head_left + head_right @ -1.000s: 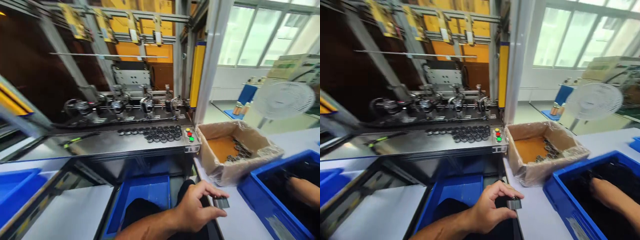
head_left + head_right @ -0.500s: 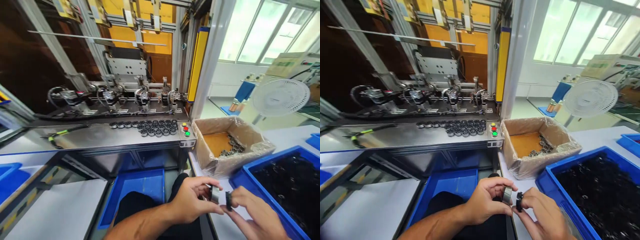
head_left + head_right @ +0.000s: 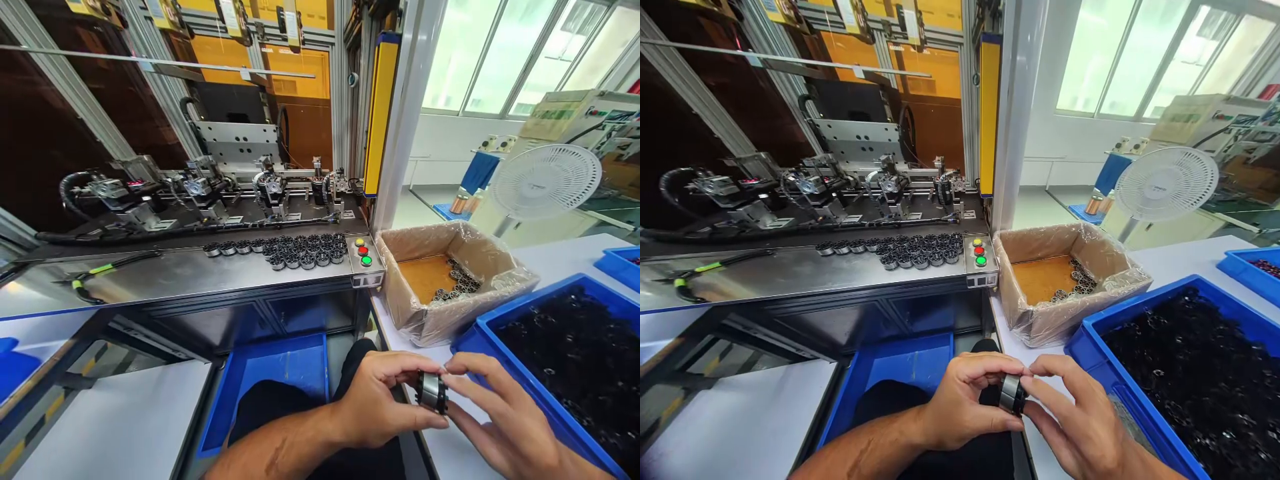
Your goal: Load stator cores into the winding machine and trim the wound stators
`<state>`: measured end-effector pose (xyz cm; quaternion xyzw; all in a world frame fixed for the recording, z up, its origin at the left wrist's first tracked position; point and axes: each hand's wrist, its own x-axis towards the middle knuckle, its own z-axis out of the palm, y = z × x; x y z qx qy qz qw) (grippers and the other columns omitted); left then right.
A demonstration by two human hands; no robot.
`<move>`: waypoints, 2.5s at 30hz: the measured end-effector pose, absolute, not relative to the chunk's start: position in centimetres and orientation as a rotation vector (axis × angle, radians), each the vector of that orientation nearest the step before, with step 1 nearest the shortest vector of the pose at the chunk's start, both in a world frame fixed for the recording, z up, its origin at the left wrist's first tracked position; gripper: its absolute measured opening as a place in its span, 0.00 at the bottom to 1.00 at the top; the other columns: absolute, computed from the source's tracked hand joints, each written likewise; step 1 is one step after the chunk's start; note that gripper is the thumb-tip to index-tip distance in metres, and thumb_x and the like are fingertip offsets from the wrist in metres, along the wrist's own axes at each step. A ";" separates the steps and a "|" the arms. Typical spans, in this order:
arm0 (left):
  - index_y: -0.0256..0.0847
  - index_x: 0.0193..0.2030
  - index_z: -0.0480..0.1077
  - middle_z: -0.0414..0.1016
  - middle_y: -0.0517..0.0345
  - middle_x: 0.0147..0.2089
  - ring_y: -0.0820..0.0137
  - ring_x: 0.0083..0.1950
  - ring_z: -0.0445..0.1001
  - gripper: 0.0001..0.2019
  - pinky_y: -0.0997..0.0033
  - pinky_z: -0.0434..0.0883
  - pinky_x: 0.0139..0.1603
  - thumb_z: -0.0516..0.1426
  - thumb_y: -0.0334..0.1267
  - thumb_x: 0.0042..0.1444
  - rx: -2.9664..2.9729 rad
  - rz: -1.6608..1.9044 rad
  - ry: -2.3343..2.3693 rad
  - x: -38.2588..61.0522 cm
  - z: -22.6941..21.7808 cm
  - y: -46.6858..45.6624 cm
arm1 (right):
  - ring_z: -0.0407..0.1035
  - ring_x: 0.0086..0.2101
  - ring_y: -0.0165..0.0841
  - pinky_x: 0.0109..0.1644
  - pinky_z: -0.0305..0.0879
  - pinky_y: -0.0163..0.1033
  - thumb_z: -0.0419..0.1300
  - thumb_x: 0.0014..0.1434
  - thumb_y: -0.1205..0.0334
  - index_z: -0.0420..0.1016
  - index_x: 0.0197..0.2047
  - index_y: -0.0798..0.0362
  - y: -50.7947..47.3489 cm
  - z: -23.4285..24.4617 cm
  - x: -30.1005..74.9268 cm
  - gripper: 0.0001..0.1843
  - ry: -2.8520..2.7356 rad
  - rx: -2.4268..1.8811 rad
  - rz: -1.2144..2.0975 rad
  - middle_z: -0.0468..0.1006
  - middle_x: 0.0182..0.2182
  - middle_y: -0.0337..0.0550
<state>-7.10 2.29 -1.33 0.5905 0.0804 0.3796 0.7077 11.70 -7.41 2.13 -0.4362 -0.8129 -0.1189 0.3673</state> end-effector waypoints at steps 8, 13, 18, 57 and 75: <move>0.36 0.50 0.79 0.86 0.50 0.45 0.70 0.42 0.84 0.28 0.75 0.79 0.50 0.74 0.26 0.38 1.130 0.741 0.140 -7.1 -1.5 2.0 | 0.73 0.52 0.38 0.54 0.75 0.41 0.61 0.65 0.73 0.72 0.58 0.59 -7.9 1.7 12.0 0.19 -2.153 -1.132 -0.386 0.76 0.49 0.54; 0.34 0.51 0.79 0.85 0.50 0.43 0.68 0.42 0.84 0.30 0.71 0.80 0.50 0.74 0.24 0.37 1.122 0.716 0.149 -7.2 -1.8 1.9 | 0.71 0.51 0.38 0.54 0.74 0.41 0.62 0.65 0.73 0.72 0.58 0.59 -8.0 1.2 12.1 0.18 -2.166 -1.115 -0.393 0.74 0.49 0.53; 0.33 0.51 0.79 0.85 0.49 0.43 0.67 0.42 0.84 0.30 0.69 0.81 0.50 0.75 0.27 0.37 1.134 0.703 0.167 -7.1 -2.0 1.9 | 0.71 0.50 0.37 0.51 0.73 0.40 0.61 0.64 0.76 0.71 0.59 0.60 -8.0 1.5 12.1 0.20 -2.169 -1.082 -0.389 0.74 0.48 0.52; 0.40 0.72 0.61 0.75 0.38 0.64 0.58 0.63 0.76 0.28 0.60 0.73 0.65 0.58 0.39 0.67 1.562 0.887 0.000 -8.4 -2.3 0.3 | 0.81 0.40 0.29 0.45 0.76 0.24 0.51 0.74 0.51 0.70 0.53 0.51 -6.6 4.6 10.9 0.15 -2.086 -1.284 -0.223 0.85 0.40 0.44; 0.44 0.69 0.64 0.77 0.44 0.62 0.63 0.60 0.79 0.21 0.66 0.76 0.60 0.53 0.38 0.71 1.586 0.922 -0.001 -7.7 -2.4 -0.2 | 0.77 0.34 0.29 0.37 0.74 0.28 0.68 0.58 0.64 0.77 0.44 0.49 -7.0 3.5 10.6 0.10 -1.862 -1.434 0.478 0.81 0.34 0.35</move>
